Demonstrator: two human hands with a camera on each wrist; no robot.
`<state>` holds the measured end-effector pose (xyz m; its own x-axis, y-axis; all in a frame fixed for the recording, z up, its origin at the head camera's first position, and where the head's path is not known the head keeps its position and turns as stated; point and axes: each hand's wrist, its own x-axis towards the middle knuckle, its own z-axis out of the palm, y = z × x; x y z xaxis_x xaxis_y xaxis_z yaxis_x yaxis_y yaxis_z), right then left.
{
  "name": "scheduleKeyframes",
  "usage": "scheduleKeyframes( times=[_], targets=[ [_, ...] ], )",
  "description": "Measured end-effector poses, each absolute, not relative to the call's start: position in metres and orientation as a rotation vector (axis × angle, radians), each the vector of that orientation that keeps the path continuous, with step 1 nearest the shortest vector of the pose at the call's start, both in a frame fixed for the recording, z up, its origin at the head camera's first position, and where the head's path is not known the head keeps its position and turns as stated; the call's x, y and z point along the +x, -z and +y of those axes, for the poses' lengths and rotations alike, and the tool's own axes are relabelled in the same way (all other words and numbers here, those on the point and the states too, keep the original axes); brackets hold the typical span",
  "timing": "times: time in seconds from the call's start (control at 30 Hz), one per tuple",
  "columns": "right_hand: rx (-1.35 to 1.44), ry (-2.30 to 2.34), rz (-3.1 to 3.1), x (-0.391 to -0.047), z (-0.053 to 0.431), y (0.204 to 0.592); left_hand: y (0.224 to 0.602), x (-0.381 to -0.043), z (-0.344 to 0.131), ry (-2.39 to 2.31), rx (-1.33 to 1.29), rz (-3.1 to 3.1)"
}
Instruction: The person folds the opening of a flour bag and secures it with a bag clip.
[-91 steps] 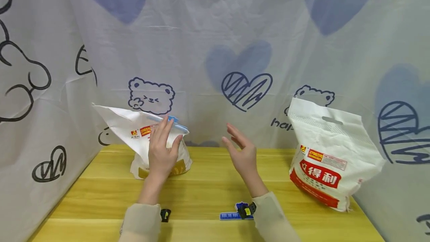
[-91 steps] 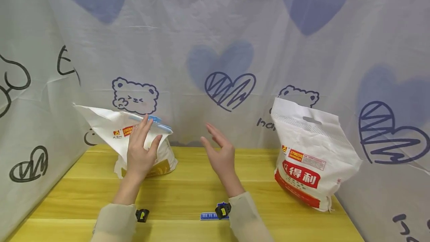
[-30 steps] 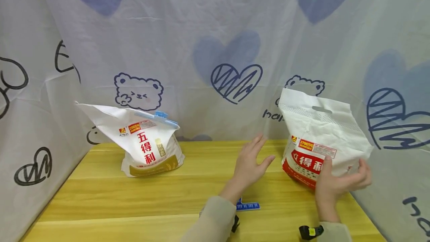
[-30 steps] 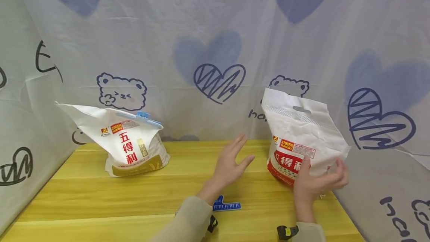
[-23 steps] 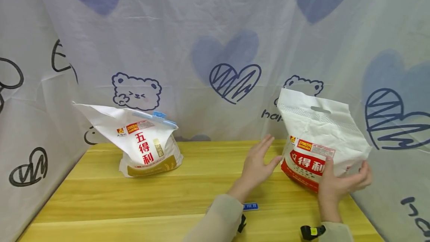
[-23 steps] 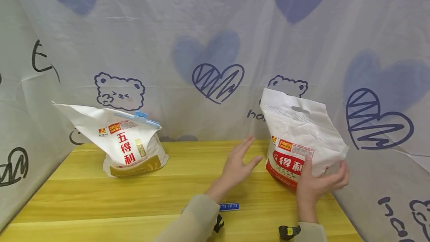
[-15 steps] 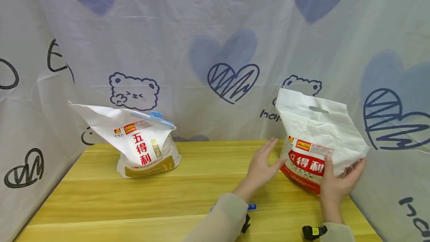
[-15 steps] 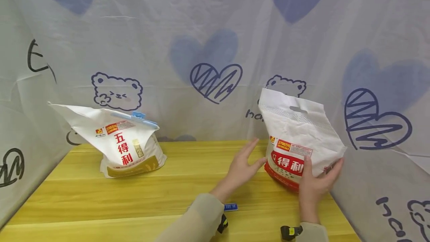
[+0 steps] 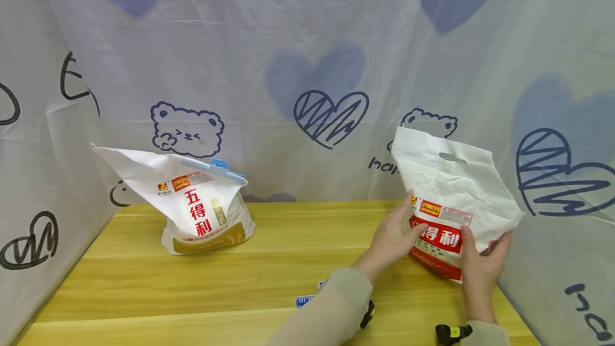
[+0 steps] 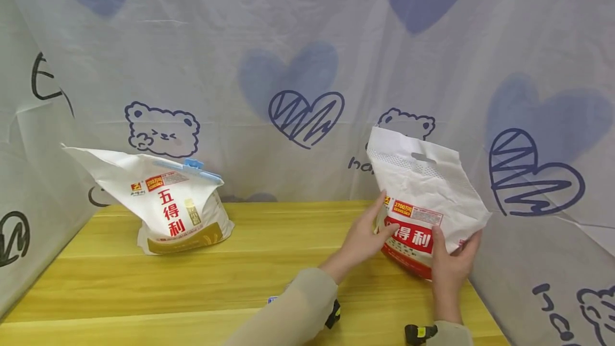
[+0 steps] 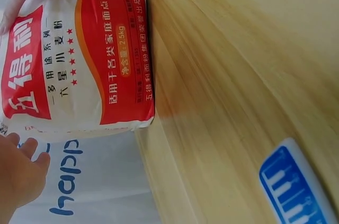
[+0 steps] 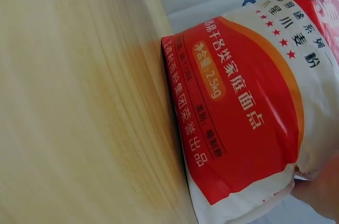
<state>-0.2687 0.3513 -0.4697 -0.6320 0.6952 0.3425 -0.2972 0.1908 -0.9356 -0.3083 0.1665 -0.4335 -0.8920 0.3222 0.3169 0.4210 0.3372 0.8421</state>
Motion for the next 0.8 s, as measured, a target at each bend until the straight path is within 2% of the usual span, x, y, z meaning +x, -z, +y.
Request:
scheduleKeyframes(
  times=[0.43, 0.8],
  targets=[
    [-0.636, -1.614, -1.789, -0.269, 0.365, 0.475, 0.442, -0.311, 0.187, 1.741, -0.613, -2.423],
    [-0.644, -1.576, -1.953, -0.266, 0.381, 0.474, 0.449, -0.314, 0.187, 1.757, -0.637, -2.357]
  ],
)
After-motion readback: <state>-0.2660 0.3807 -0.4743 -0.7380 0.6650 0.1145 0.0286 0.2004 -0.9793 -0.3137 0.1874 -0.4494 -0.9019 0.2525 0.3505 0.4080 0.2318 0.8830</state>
